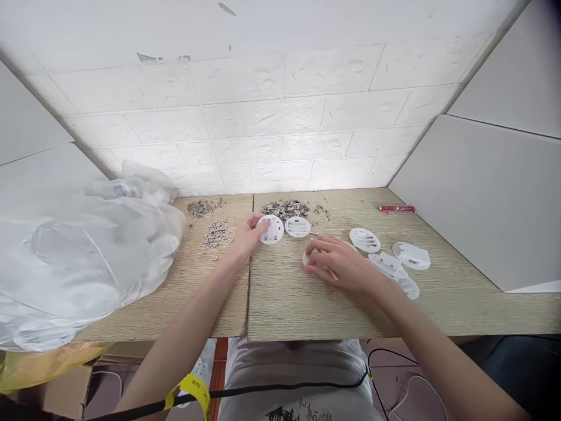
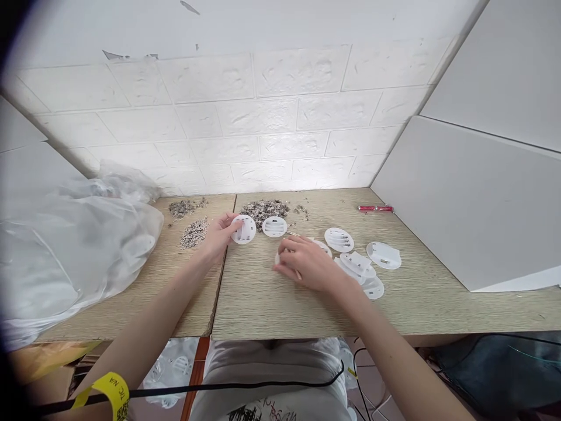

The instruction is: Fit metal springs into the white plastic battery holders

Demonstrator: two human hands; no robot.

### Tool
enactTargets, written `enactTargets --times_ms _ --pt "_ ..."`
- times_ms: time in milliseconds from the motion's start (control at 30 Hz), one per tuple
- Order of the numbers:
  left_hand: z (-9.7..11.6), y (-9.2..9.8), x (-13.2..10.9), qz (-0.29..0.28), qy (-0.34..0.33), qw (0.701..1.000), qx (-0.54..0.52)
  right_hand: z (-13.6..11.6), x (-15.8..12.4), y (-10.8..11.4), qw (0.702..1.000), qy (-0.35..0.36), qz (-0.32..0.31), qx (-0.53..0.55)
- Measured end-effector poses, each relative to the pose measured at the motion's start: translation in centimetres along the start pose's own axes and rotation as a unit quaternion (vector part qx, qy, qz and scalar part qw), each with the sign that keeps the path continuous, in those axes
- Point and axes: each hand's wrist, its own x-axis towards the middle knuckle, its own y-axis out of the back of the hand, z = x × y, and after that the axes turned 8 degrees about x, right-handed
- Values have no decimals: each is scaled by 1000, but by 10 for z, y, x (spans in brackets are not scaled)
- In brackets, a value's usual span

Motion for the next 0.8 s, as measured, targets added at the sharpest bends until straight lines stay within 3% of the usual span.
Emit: enactTargets --times_ms 167,267,367,500,667,800 --pt "-1 -3 -1 -6 -46 998 43 2 24 8 992 -101 71 26" --pt "-2 -4 -3 -17 -65 995 73 -1 51 -1 973 -159 137 94" --pt "-3 -4 -4 -19 -85 991 100 0 72 -16 962 -187 166 113" --pt "-1 -5 -7 -5 -129 978 165 -1 79 -26 965 -170 178 93" --pt "4 -8 -15 27 -196 954 226 -12 72 -30 965 -100 241 36" --pt "5 -8 -18 40 -248 929 271 -18 71 -35 958 -94 270 8"
